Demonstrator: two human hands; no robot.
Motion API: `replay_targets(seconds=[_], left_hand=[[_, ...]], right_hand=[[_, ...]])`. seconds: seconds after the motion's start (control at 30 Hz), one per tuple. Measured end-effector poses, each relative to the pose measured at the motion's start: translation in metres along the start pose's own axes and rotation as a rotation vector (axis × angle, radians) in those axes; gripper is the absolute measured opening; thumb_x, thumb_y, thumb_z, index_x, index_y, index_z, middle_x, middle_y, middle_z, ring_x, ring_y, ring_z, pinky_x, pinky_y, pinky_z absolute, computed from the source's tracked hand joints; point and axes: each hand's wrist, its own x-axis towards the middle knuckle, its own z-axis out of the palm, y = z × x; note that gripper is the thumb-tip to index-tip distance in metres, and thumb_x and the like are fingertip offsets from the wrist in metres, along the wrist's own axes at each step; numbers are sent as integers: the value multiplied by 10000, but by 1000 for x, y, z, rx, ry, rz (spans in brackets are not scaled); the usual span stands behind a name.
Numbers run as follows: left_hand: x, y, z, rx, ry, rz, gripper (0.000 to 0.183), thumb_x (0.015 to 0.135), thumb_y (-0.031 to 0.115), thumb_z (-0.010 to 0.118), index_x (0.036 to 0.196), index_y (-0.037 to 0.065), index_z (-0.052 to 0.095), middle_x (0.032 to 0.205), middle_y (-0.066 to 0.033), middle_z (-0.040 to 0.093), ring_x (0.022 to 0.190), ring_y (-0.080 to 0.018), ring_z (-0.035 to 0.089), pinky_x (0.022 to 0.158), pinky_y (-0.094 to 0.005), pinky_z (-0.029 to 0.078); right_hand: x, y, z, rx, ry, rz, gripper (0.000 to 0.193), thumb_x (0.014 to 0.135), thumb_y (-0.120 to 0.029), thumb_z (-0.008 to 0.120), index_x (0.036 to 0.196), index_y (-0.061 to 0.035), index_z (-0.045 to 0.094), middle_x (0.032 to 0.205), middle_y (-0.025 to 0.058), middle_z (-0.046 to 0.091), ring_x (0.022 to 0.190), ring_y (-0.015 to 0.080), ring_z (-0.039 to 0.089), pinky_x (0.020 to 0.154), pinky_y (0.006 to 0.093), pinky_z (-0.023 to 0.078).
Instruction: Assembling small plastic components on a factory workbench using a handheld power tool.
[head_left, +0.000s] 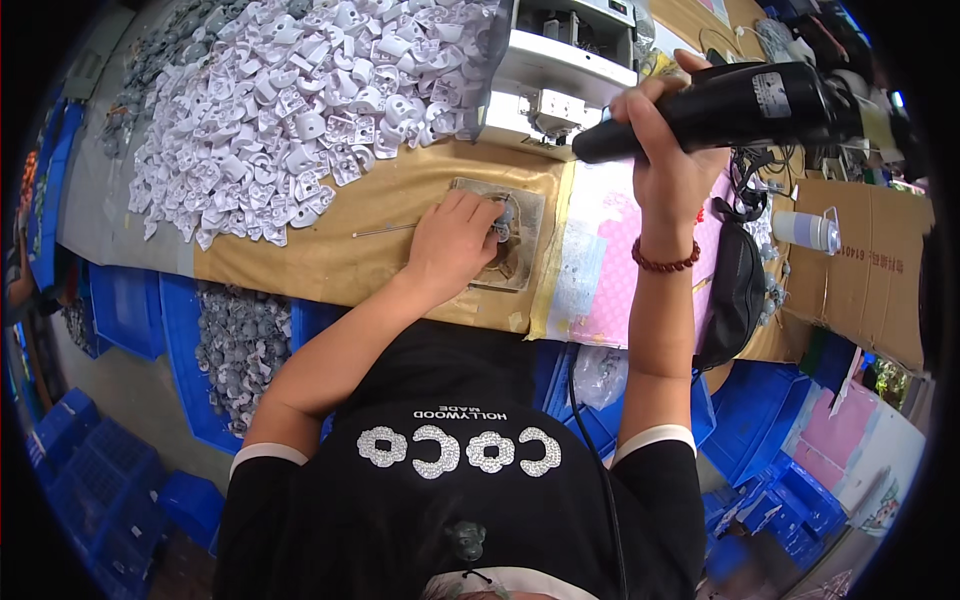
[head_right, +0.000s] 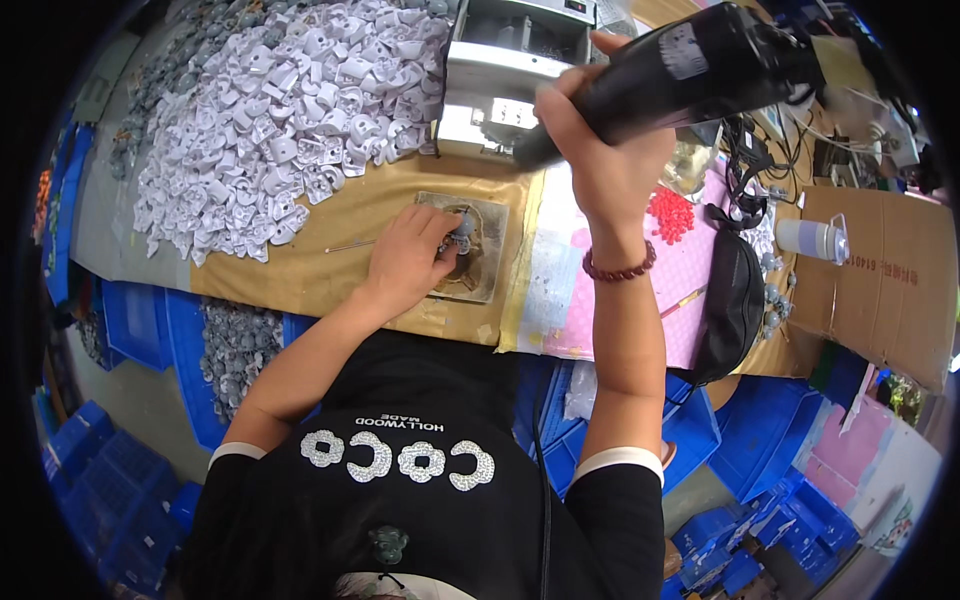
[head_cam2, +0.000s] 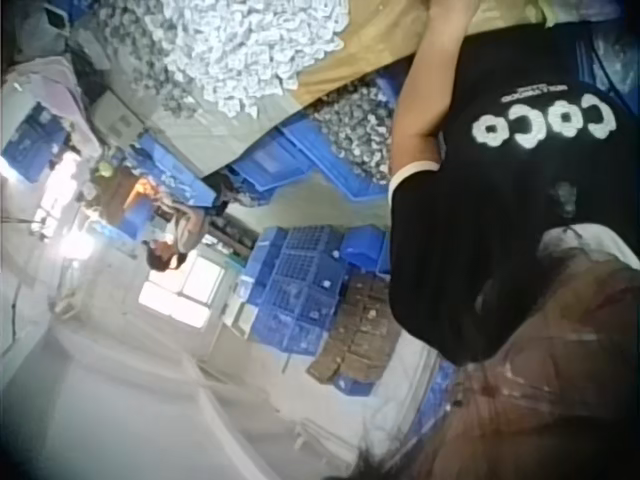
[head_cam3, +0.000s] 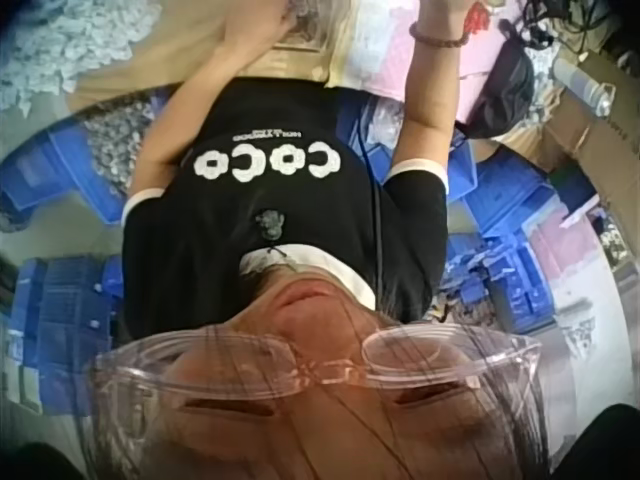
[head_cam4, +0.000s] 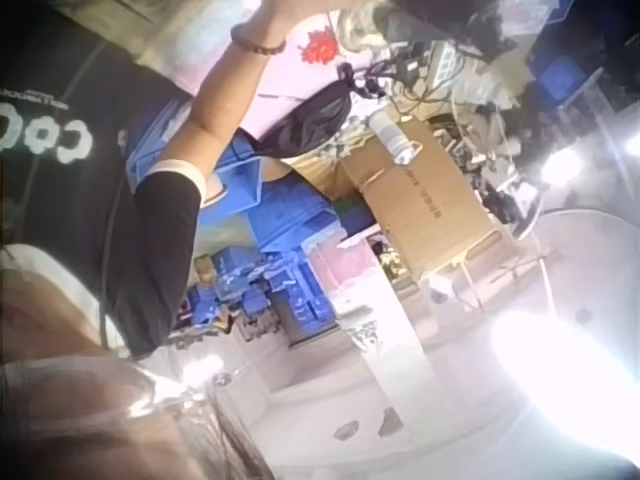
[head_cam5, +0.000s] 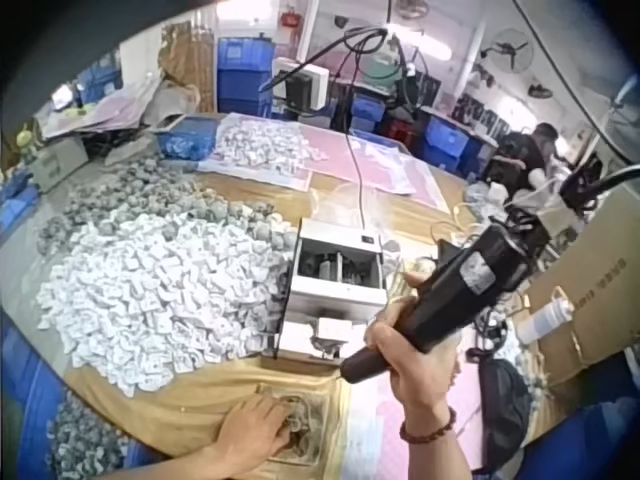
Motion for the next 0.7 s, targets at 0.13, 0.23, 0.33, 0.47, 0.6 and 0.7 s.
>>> replay_targets(seconds=[0.13,0.23,0.33,0.47,0.6,0.7], left_hand=[[0,0,4,9,4,-3,347,763,98,736,1092,49,638,995,-111,612,981,-322,582,833,-432,493],[0,-1,0,8,-9,-4,340,763,106,737,1084,49,642,997,-114,613,980,-322,583,831,-432,494],[0,-2,1,15,-6,-3,354,757,113,741,1091,53,641,990,-111,611,977,-322,582,827,-435,495],[-1,-2,3,18,-10,-21,370,746,111,741,1095,59,631,976,-106,599,978,-322,578,821,-438,493],[-1,-4,4,14,4,-12,369,737,106,737,1083,61,618,966,-103,586,976,-319,572,808,-443,488],[1,-2,2,22,3,-15,351,732,106,735,1054,64,604,958,-99,576,971,-317,568,797,-443,485]], right_hand=[[18,17,14,1,0,-122,525,800,89,730,1267,46,492,858,65,666,758,142,654,761,292,547],[-6,17,45,-57,137,101,473,808,82,713,1225,40,494,801,36,642,691,116,625,659,254,519],[-3,26,49,-41,129,290,483,812,45,678,1259,69,497,784,58,640,649,148,631,644,287,529],[-16,17,29,-34,-28,217,544,793,57,751,1282,51,514,833,39,663,772,120,649,721,272,547],[-54,-1,36,-53,-83,261,609,814,119,645,1371,82,402,799,122,644,714,211,654,720,349,548],[-69,6,36,-36,-142,201,616,820,152,631,1385,48,408,816,124,640,731,199,654,727,338,552]])
